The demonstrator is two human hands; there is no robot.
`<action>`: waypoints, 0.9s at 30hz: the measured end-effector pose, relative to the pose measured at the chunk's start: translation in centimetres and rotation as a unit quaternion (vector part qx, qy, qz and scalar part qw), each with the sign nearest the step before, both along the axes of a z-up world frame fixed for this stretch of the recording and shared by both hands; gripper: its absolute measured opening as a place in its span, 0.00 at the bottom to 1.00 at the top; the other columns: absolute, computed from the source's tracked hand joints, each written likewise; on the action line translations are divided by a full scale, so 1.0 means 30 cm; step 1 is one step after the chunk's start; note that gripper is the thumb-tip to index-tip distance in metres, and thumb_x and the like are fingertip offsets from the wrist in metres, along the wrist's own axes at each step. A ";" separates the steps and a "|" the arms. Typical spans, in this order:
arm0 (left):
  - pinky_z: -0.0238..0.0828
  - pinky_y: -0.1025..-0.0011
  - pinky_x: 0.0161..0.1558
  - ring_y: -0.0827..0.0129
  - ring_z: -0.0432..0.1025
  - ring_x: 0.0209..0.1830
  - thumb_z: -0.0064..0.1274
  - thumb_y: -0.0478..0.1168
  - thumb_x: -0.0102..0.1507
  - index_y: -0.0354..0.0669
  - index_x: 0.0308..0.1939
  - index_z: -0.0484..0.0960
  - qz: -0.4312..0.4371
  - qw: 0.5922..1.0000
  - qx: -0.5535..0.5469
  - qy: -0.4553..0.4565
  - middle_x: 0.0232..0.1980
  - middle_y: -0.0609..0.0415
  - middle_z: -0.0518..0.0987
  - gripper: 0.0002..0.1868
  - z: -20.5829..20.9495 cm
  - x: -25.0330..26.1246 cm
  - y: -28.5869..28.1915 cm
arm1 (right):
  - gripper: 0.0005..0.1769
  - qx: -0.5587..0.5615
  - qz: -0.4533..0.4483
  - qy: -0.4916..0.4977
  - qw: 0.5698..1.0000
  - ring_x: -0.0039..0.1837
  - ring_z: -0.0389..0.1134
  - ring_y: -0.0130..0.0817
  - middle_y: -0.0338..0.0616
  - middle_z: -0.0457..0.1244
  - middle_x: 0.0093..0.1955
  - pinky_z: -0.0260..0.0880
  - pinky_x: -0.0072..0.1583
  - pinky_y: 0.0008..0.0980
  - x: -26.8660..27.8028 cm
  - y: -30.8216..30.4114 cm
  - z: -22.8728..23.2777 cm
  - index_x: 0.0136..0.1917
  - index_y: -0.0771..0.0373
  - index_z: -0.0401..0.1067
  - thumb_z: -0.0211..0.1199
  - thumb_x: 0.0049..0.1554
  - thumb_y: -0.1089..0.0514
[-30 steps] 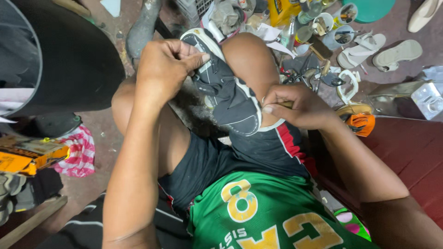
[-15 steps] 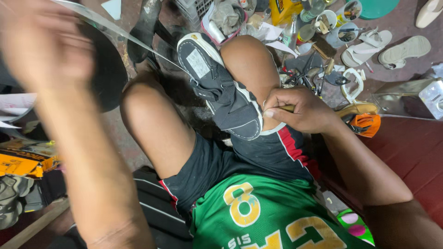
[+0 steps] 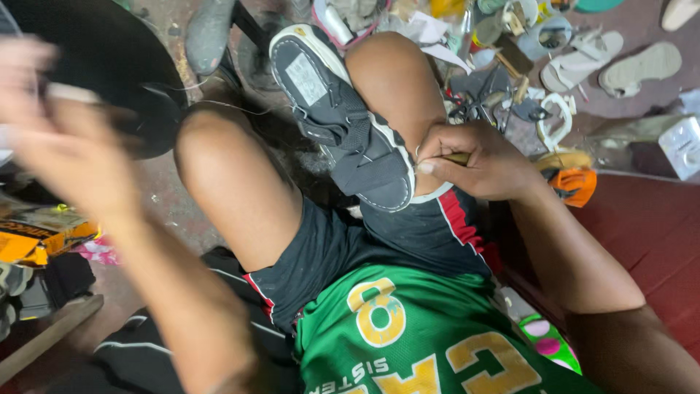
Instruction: The person is repairing a black and white sneaker by hand-sewing the sole to the upper. They use a needle and white thread, repeatedly passing the needle through the shoe's material and pulling the thread tight to secure the seam.
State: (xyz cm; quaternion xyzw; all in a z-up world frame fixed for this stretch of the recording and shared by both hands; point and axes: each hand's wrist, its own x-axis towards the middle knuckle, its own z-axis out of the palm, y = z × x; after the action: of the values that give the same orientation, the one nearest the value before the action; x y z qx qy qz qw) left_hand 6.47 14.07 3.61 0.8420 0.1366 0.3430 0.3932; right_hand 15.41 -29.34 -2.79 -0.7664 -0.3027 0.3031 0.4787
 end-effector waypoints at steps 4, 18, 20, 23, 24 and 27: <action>0.73 0.68 0.49 0.66 0.74 0.48 0.55 0.36 0.68 0.46 0.45 0.80 -0.206 0.978 0.028 0.005 0.45 0.53 0.78 0.03 -0.015 -0.017 -0.332 | 0.05 0.015 0.002 0.015 1.000 0.40 0.62 0.19 0.35 0.65 0.36 0.64 0.43 0.24 -0.001 0.004 -0.001 0.45 0.64 0.72 0.63 0.61 0.60; 0.74 0.61 0.39 0.62 0.75 0.46 0.61 0.34 0.59 0.49 0.41 0.83 -0.348 0.880 0.252 0.204 0.42 0.52 0.70 0.08 0.007 0.004 -0.500 | 0.05 -0.002 0.023 -0.054 0.998 0.39 0.67 0.27 0.40 0.67 0.37 0.67 0.44 0.28 -0.017 0.072 0.059 0.45 0.64 0.73 0.65 0.60 0.60; 0.73 0.59 0.39 0.59 0.75 0.47 0.61 0.36 0.61 0.44 0.41 0.81 -0.347 0.891 0.216 0.197 0.44 0.51 0.71 0.06 0.007 -0.013 -0.483 | 0.06 0.005 0.030 -0.057 0.998 0.40 0.68 0.26 0.39 0.67 0.38 0.68 0.45 0.28 -0.016 0.081 0.067 0.46 0.64 0.72 0.65 0.61 0.60; 0.74 0.59 0.41 0.58 0.73 0.45 0.61 0.38 0.64 0.39 0.43 0.79 -0.337 0.910 0.139 0.199 0.48 0.49 0.72 0.08 0.023 -0.040 -0.461 | 0.06 0.004 0.035 -0.056 0.998 0.39 0.68 0.25 0.39 0.67 0.38 0.67 0.45 0.28 -0.016 0.081 0.071 0.46 0.64 0.72 0.65 0.61 0.60; 0.74 0.59 0.42 0.58 0.73 0.43 0.61 0.38 0.65 0.38 0.44 0.79 -0.329 0.916 0.111 0.201 0.49 0.47 0.73 0.09 0.028 -0.049 -0.458 | 0.06 0.003 0.038 -0.056 0.998 0.39 0.68 0.25 0.39 0.67 0.37 0.67 0.45 0.28 -0.012 0.082 0.070 0.46 0.64 0.73 0.65 0.61 0.60; 0.74 0.59 0.43 0.58 0.73 0.47 0.60 0.37 0.67 0.40 0.48 0.80 -0.293 0.931 0.135 0.172 0.49 0.49 0.73 0.08 0.034 -0.071 -0.468 | 0.05 -0.007 0.039 -0.039 0.998 0.37 0.66 0.26 0.39 0.66 0.36 0.65 0.43 0.28 -0.010 0.080 0.067 0.45 0.64 0.73 0.65 0.60 0.60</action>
State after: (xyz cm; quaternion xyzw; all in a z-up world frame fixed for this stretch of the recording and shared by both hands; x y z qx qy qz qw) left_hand 4.35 0.02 4.62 0.9359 -0.0980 0.0778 0.3294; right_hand 15.10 -26.94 -0.79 -0.7685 -0.3491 0.2937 0.4487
